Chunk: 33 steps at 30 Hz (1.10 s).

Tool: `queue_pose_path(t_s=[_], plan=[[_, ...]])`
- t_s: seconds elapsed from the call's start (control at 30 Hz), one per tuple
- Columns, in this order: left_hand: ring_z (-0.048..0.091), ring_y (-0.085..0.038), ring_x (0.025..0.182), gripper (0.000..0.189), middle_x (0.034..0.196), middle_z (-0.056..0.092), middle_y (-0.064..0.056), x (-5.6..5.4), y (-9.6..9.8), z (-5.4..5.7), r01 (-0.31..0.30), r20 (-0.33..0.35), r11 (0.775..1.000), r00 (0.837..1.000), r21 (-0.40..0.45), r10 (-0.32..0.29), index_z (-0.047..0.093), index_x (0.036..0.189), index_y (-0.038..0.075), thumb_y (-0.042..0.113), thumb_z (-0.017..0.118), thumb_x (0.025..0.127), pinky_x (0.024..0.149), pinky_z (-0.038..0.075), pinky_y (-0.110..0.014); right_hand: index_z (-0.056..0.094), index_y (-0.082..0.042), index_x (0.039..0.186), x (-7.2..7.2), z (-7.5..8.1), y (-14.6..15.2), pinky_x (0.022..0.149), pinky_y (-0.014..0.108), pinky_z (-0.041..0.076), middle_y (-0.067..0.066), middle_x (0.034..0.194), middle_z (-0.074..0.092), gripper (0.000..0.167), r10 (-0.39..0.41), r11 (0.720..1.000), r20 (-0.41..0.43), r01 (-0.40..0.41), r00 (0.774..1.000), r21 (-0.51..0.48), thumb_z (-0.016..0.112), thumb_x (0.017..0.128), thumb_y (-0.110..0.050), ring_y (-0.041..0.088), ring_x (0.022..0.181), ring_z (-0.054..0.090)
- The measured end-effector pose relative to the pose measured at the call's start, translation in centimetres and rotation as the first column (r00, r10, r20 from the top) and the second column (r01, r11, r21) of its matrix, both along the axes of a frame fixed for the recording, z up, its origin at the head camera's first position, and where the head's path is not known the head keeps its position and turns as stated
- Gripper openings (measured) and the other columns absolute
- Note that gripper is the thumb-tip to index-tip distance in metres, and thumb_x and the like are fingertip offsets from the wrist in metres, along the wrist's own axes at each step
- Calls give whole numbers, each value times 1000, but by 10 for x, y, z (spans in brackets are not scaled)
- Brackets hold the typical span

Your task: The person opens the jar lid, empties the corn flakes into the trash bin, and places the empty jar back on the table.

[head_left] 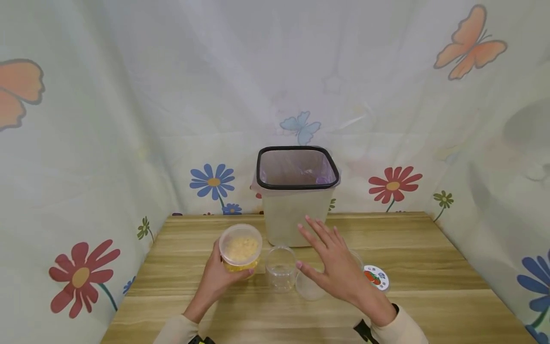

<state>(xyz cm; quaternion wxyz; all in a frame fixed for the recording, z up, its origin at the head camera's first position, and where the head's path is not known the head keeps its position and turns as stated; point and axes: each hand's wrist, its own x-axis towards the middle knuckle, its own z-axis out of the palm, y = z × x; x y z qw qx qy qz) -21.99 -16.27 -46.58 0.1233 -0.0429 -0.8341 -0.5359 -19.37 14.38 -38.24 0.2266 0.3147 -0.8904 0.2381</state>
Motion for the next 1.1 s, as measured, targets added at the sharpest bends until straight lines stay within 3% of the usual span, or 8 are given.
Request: queue_pose_path(t_s=[0.4,0.57,0.73,0.93,1.1], plan=[[52,-28,127,115,139,52,-4,6,24,21,-3,-174,999,985,-39,-4,36,147,23,30,98,51,104,44,-54,32,-22,155,-1,24,7,108,60,37,2,162,27,78,35,995,-68,-42,997,-91,71,88,-34,33,144,34],[52,-30,127,114,140,51,-7,7,37,29,-17,-239,997,971,-78,-2,37,147,21,32,97,51,103,44,-57,31,-24,155,3,29,3,109,61,38,-1,163,26,80,80,989,9,-78,997,-125,72,86,-33,31,146,33],[51,-25,125,111,138,49,-3,8,48,36,-10,-295,992,955,-123,-27,37,146,25,30,96,52,102,46,-54,30,-27,155,6,31,-2,108,61,38,-2,163,25,81,95,987,50,-87,994,-133,73,86,-33,32,146,33],[47,-19,126,112,142,46,2,6,60,43,-21,-392,984,919,-179,-52,33,148,29,32,96,55,100,47,-52,30,-28,155,6,33,-9,107,59,41,-3,163,25,82,83,988,35,-78,996,-135,73,85,-36,31,144,37],[45,-20,127,110,145,45,1,5,70,49,-41,-472,971,878,-237,-78,33,150,22,38,93,59,99,48,-51,28,-29,155,5,33,-13,106,58,43,-3,163,25,83,82,987,38,-76,996,-139,73,85,-36,30,144,38]])
